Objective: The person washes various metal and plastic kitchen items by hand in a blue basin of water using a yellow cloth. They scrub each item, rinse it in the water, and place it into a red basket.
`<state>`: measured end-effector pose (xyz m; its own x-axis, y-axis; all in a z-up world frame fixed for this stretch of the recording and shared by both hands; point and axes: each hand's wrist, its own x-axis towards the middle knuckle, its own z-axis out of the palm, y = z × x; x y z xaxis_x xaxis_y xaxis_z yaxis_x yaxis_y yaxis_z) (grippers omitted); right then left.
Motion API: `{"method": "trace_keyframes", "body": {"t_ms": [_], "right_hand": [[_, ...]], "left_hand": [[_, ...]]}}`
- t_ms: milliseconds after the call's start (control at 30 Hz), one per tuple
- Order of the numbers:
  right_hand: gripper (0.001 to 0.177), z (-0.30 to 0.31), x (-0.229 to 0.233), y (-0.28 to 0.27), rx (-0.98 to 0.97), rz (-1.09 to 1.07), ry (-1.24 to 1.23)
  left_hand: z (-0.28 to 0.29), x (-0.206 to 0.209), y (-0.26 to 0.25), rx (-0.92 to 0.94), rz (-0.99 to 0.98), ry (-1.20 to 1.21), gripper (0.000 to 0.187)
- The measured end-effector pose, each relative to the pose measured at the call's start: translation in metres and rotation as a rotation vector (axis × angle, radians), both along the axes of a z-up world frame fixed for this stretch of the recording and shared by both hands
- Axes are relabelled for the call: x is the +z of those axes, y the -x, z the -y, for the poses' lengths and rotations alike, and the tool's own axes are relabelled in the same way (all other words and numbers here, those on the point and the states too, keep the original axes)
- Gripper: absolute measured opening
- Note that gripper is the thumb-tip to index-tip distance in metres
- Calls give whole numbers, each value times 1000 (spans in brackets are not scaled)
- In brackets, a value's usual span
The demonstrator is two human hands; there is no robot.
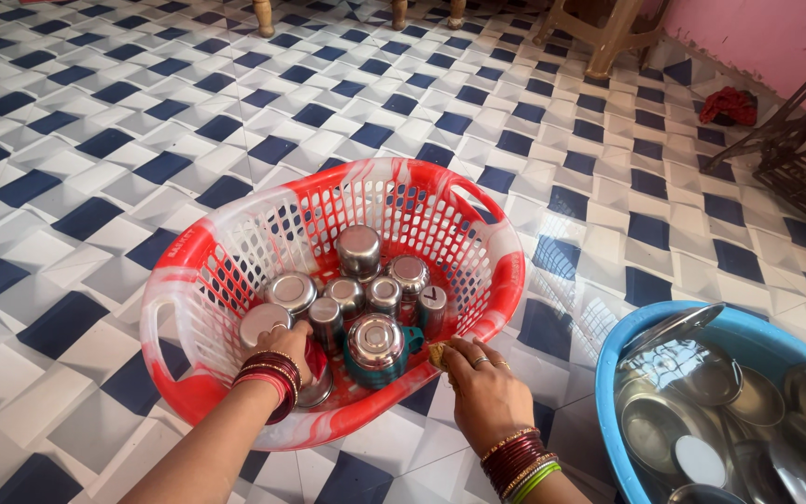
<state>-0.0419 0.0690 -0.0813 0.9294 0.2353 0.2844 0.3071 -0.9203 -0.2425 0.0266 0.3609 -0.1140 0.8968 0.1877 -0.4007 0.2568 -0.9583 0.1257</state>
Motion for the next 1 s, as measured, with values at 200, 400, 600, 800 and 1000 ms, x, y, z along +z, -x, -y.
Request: {"method": "trace_keyframes", "body": {"t_ms": [200,400,600,800,1000], "right_hand": [[32,1,7,-1,11,-42,-15],[26,8,16,3,-50,-119,-165],[43,5,36,-10,-272,-99,-367],[65,-21,48,-21,-177,-256,-261],[80,-31,33,-2,-2,-331,23]], "left_hand": [[9,24,7,-7,1,-30,84],[36,55,2,-104,-11,-65,82],[81,79,-7,-338,234,12,60],[91,87,-14,-226,317,134,46],[87,67,-17,-240,297,267,41]]}}
